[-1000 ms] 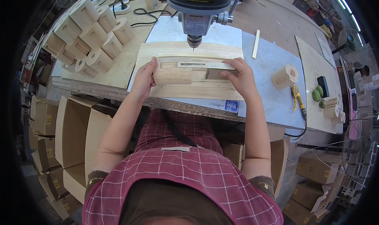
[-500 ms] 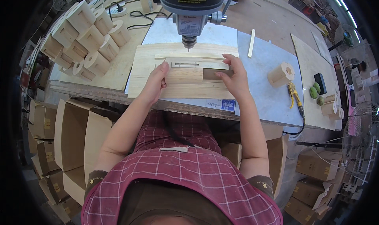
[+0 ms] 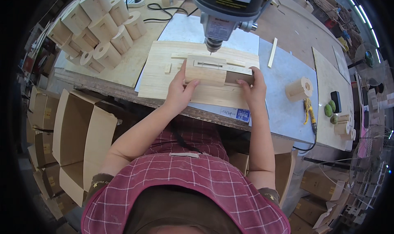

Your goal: Using a drill press to bore holes into cylindrical wooden blocks.

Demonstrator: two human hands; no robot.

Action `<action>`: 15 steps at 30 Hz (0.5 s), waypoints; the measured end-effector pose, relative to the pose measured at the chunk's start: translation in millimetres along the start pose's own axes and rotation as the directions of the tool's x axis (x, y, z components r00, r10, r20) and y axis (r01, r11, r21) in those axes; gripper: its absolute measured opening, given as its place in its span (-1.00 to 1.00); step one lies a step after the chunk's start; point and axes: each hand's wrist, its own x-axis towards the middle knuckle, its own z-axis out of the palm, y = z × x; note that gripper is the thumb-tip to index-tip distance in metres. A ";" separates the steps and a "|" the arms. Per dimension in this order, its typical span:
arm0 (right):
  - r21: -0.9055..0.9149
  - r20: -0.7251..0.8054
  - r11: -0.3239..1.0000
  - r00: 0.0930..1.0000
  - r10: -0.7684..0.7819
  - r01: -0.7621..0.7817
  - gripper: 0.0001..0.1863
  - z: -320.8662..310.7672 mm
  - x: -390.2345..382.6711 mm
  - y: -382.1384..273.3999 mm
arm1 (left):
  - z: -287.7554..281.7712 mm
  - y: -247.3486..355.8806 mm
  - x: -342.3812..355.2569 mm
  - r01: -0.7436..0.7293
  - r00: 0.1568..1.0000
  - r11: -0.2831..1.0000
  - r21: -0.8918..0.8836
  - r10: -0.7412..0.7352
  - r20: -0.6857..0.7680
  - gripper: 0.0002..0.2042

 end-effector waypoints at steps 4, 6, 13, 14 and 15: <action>-0.096 -0.030 0.995 0.999 0.025 -0.028 -0.46 4.7 17.2 -2.4 | 1.1 -2.9 22.5 0.018 0.999 0.997 0.079 -0.020 0.030 -0.38; -0.128 -0.040 0.992 0.999 0.009 -0.014 -0.46 6.0 20.8 -6.7 | 0.1 -9.0 25.6 0.017 0.999 0.996 0.084 -0.020 0.037 -0.38; -0.431 0.014 0.893 0.990 -0.140 0.132 -0.45 15.1 20.4 -30.2 | -13.5 -14.8 21.9 0.001 0.999 0.999 -0.051 0.001 0.039 -0.31; -0.405 0.035 0.908 0.994 -0.101 0.106 -0.45 16.1 20.5 -32.0 | -15.5 -14.4 21.8 0.083 0.994 0.992 -0.097 -0.075 0.080 -0.28; -0.406 0.032 0.908 0.995 -0.098 0.103 -0.45 15.6 21.4 -31.4 | -15.0 -13.6 22.1 0.083 0.994 0.992 -0.098 -0.075 0.084 -0.28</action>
